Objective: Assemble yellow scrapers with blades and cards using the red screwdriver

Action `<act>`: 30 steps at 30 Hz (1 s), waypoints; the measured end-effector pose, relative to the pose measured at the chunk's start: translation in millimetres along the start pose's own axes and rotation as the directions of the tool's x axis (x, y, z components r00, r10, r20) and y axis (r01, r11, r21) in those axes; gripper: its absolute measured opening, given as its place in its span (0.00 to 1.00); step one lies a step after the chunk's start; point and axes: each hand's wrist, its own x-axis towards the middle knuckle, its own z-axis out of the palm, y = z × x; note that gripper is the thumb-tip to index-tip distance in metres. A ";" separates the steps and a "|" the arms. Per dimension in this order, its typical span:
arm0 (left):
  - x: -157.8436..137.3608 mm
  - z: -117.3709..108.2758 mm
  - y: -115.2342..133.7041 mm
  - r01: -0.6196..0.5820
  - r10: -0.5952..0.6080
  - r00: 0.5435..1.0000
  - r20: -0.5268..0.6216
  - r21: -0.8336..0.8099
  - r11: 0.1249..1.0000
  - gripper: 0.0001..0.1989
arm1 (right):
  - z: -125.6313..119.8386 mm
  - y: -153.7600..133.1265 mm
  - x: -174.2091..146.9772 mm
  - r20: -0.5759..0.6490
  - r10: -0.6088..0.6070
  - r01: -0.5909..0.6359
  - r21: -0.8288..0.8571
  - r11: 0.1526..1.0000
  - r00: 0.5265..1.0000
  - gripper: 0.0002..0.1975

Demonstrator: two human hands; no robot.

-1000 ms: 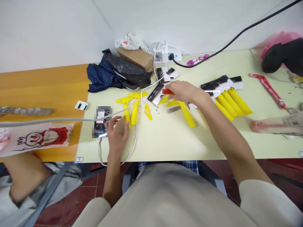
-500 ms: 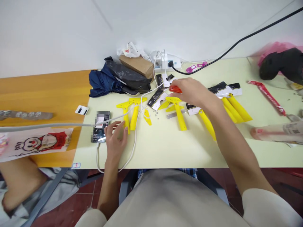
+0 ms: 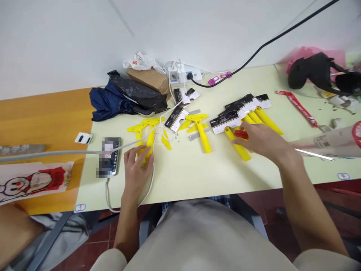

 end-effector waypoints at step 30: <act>10.5 36.9 55.8 -0.173 0.194 0.914 0.356 -0.092 0.981 0.32 | -11.4 -133.9 40.5 -0.092 -0.360 0.342 -0.167 0.925 0.928 0.18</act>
